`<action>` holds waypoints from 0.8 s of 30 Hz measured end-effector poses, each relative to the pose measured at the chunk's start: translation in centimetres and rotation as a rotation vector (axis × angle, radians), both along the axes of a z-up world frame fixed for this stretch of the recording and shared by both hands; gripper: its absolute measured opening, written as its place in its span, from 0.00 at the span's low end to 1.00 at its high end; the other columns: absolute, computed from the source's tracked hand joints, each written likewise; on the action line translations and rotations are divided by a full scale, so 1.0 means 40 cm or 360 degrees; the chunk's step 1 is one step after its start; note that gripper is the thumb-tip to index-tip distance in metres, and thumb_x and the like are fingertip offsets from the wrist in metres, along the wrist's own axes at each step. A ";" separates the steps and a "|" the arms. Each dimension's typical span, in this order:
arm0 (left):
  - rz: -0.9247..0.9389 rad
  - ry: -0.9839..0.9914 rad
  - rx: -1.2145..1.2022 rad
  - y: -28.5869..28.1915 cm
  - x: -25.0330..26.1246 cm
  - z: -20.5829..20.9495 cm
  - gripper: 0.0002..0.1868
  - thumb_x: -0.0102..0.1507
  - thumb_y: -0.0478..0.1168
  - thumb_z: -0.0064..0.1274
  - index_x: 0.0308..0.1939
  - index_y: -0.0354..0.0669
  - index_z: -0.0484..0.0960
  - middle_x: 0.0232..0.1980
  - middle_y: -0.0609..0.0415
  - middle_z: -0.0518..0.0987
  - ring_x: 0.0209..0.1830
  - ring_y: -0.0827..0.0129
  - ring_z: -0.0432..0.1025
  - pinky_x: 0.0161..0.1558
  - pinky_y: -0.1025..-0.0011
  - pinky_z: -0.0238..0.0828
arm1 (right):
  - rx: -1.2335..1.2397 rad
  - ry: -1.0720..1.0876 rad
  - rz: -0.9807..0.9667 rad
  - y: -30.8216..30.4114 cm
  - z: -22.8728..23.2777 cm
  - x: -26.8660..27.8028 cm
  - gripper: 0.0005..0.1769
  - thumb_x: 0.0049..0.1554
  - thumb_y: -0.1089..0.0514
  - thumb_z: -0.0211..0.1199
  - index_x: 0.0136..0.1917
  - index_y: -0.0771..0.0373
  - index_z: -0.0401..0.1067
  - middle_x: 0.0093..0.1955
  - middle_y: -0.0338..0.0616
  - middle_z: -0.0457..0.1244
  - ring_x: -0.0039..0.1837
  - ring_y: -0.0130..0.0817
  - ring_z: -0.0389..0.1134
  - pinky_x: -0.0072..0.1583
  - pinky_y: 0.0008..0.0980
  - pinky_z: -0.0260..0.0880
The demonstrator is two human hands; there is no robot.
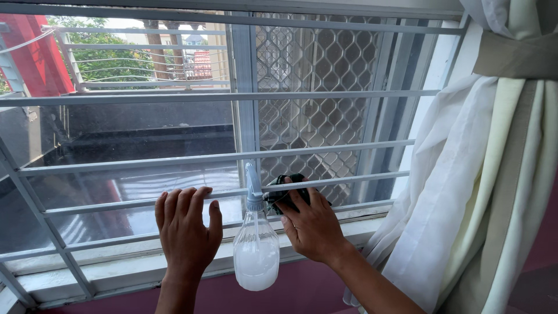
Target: The person cleans a window by spraying liquid from a spray bottle onto the window frame and glass, and wiping the surfaces down with a cloth.
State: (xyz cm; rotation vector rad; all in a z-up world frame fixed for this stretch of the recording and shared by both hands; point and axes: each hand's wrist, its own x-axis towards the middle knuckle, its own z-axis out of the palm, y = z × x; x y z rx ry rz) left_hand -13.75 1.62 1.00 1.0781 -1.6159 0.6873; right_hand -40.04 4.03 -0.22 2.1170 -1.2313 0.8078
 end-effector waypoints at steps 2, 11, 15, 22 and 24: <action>-0.0001 -0.0009 0.0003 0.004 -0.001 0.000 0.15 0.67 0.46 0.48 0.55 0.45 0.79 0.53 0.52 0.78 0.65 0.57 0.67 0.76 0.54 0.49 | 0.0014 -0.0041 0.0006 0.009 -0.004 -0.014 0.25 0.63 0.47 0.48 0.69 0.51 0.73 0.83 0.54 0.46 0.78 0.65 0.47 0.73 0.57 0.50; -0.0027 -0.0043 0.0020 0.011 0.005 0.004 0.16 0.67 0.45 0.48 0.55 0.44 0.79 0.54 0.51 0.78 0.65 0.56 0.67 0.76 0.54 0.49 | -0.0037 -0.0206 -0.0254 0.001 -0.052 -0.184 0.28 0.65 0.37 0.43 0.66 0.50 0.75 0.81 0.56 0.49 0.79 0.58 0.51 0.75 0.63 0.47; -0.0037 -0.0026 -0.0009 0.010 0.003 0.001 0.16 0.68 0.45 0.48 0.56 0.44 0.79 0.54 0.51 0.78 0.65 0.56 0.67 0.76 0.54 0.48 | 0.0038 -0.0274 -0.0556 -0.001 -0.058 -0.299 0.32 0.65 0.34 0.38 0.71 0.48 0.69 0.81 0.58 0.49 0.81 0.53 0.49 0.74 0.71 0.40; -0.0005 -0.0029 -0.0012 0.005 0.003 -0.003 0.16 0.67 0.46 0.49 0.55 0.44 0.79 0.54 0.50 0.78 0.65 0.56 0.67 0.76 0.54 0.48 | 0.0117 -0.0384 -0.0678 -0.006 -0.065 -0.312 0.38 0.66 0.33 0.36 0.77 0.56 0.61 0.79 0.62 0.50 0.79 0.58 0.50 0.75 0.72 0.36; -0.0006 -0.0014 -0.0016 0.001 0.001 -0.002 0.15 0.67 0.45 0.49 0.54 0.44 0.79 0.53 0.51 0.78 0.64 0.57 0.67 0.76 0.54 0.49 | 0.0004 -0.0445 -0.0545 -0.012 -0.068 -0.282 0.40 0.67 0.33 0.37 0.77 0.63 0.62 0.78 0.68 0.48 0.78 0.64 0.50 0.73 0.72 0.37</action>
